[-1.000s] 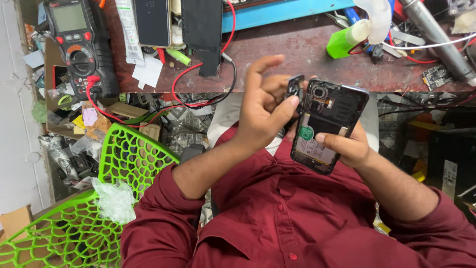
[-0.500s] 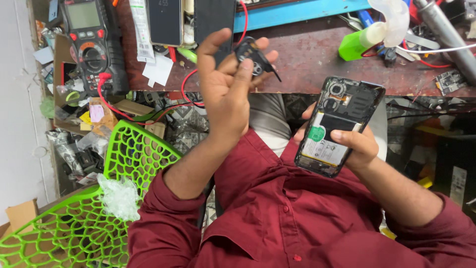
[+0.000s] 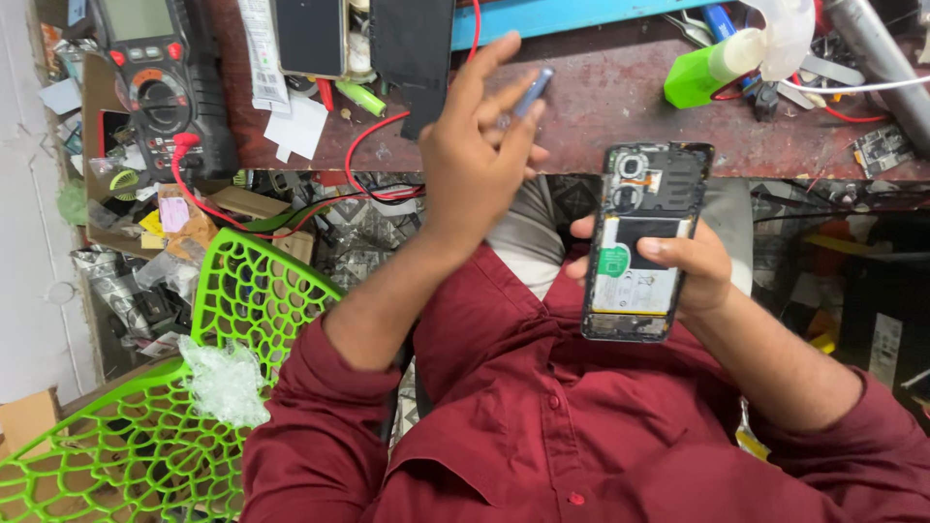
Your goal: The person wipes the back of a smartphone with a cloth, then removes the back cover to expose the internal components. They use a heat gun to apply heat to the camera module area while holding the phone steady.
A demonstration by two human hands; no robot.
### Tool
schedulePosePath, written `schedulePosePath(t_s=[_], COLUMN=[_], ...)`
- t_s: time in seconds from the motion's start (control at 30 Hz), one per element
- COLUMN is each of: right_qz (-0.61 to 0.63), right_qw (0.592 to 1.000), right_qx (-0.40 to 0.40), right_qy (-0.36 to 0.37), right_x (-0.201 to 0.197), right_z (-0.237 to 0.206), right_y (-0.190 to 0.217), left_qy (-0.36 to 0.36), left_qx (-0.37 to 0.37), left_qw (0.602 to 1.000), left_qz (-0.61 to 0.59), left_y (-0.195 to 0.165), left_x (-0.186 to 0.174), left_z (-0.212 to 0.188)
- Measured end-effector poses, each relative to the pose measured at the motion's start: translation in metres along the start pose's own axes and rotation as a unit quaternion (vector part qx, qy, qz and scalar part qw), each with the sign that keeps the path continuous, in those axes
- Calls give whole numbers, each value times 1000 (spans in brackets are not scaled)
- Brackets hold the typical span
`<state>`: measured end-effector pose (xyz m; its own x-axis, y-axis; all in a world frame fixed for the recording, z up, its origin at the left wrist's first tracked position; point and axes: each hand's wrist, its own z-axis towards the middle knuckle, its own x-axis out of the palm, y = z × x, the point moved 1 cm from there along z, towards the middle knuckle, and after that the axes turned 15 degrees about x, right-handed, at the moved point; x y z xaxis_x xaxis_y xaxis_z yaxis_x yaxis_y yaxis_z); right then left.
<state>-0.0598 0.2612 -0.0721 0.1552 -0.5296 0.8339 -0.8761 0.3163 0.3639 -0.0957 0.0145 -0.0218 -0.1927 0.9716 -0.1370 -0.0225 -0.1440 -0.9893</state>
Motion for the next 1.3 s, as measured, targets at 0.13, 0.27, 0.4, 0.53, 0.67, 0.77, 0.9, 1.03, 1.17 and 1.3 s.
schedulePosePath(t_s=[0.13,0.27,0.4,0.53,0.67,0.77,0.9,1.03,1.17,1.3], right_qz=[-28,-17,-42,-139,-169,-186,-214,-204,-202,-519], right_qw=[1000,1000,997,965,941,935,921,925,952,779], right_qx=[0,-1,-34,-166,-219,-247,-270,-234,-113,-209], right_qy=[-13,-16,-56,-149,-193,-176,-182,-219,-198,-283], right_x=[4,7,2,-8,-15,-12,2,20,32,32], right_z=[1,1,-1,-1,1,2,7,11,5,-14], right_y=[-1,-1,-3,-8,-9,-7,-4,-2,7,42], left_qy=[-44,-50,59,164,182,168,143,129,149,164], left_qx=[287,396,246,68,134,135,141,24,-44,-1], left_qw=[940,878,956,983,973,976,979,991,976,977], left_qz=[180,264,147,-49,-41,-21,-22,-38,-154,-139], left_y=[2,-5,-17,-25,-32,-36,-34,-12,9,11], left_x=[-1,-1,5,15,17,17,20,30,38,29], left_z=[8,-3,-20,-34,-42,-49,-55,-50,-42,-33])
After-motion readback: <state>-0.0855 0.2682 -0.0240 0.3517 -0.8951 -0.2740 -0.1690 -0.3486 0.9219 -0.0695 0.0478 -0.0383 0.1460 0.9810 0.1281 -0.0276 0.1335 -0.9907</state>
